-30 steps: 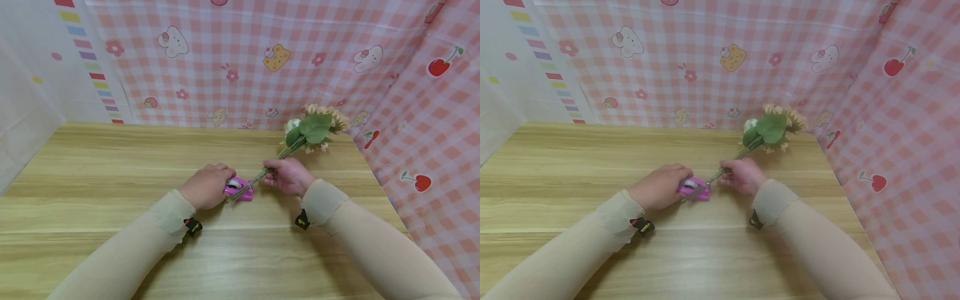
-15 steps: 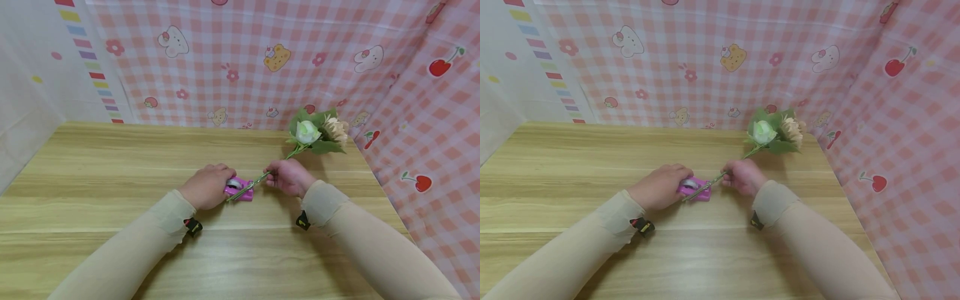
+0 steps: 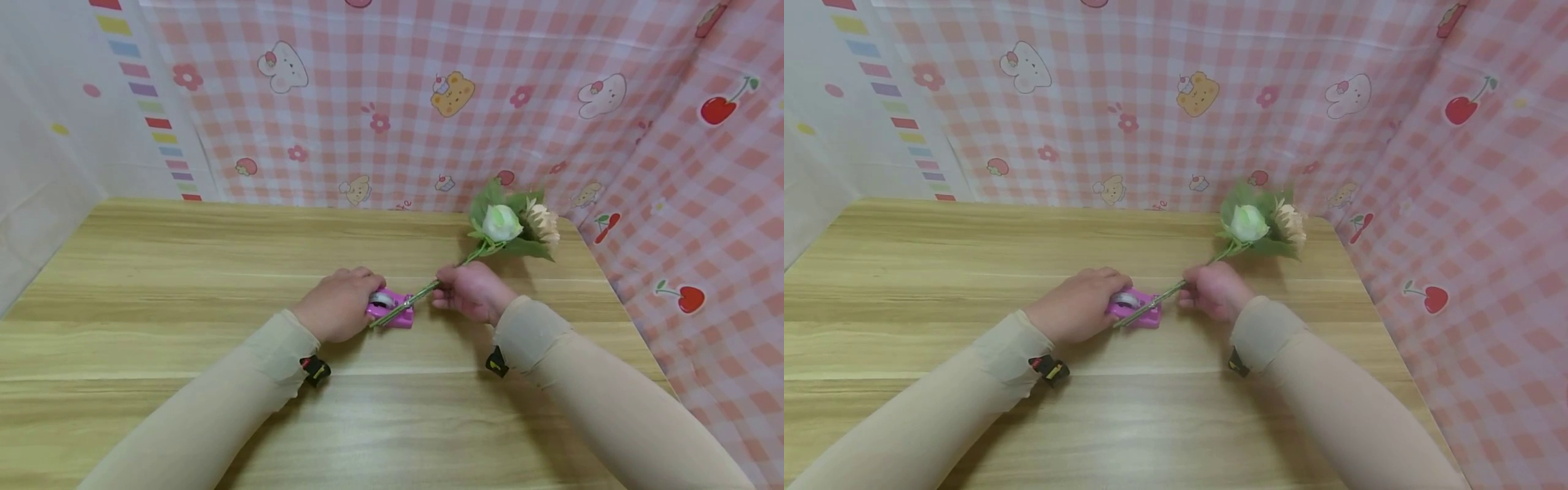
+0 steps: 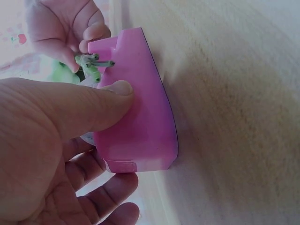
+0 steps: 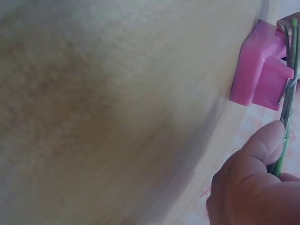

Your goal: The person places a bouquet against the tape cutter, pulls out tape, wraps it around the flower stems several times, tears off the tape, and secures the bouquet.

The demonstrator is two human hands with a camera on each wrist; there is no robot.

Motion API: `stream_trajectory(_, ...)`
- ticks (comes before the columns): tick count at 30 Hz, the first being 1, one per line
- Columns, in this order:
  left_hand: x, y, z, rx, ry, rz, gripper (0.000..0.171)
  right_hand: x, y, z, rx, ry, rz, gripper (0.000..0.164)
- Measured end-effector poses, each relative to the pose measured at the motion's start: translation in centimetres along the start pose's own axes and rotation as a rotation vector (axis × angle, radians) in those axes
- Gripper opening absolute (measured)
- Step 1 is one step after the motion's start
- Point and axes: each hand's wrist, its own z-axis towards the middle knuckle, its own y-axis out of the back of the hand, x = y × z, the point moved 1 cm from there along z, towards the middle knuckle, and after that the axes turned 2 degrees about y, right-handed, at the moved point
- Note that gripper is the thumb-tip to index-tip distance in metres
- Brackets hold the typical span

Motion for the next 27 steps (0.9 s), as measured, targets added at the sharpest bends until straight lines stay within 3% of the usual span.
stream_trajectory(5, -0.03, 0.06, -0.07, -0.005, -0.002, 0.0, 0.056, -0.2, 0.06, 0.12, -0.012, -0.008, -0.035, 0.017)
stream_trajectory(18, 0.02, -0.03, -0.05, -0.008, -0.004, -0.001, 0.056, -0.26, -0.08, 0.03, -0.037, 0.023, -0.003, 0.013)
stream_trajectory(21, 0.05, -0.07, -0.02, -0.01, -0.005, -0.001, 0.056, -0.28, -0.06, -0.12, -0.028, 0.045, 0.002, 0.019)
stream_trajectory(27, 0.03, -0.07, -0.01, -0.018, -0.009, -0.001, 0.055, -0.31, 0.01, -0.24, 0.016, 0.083, 0.04, 0.008)
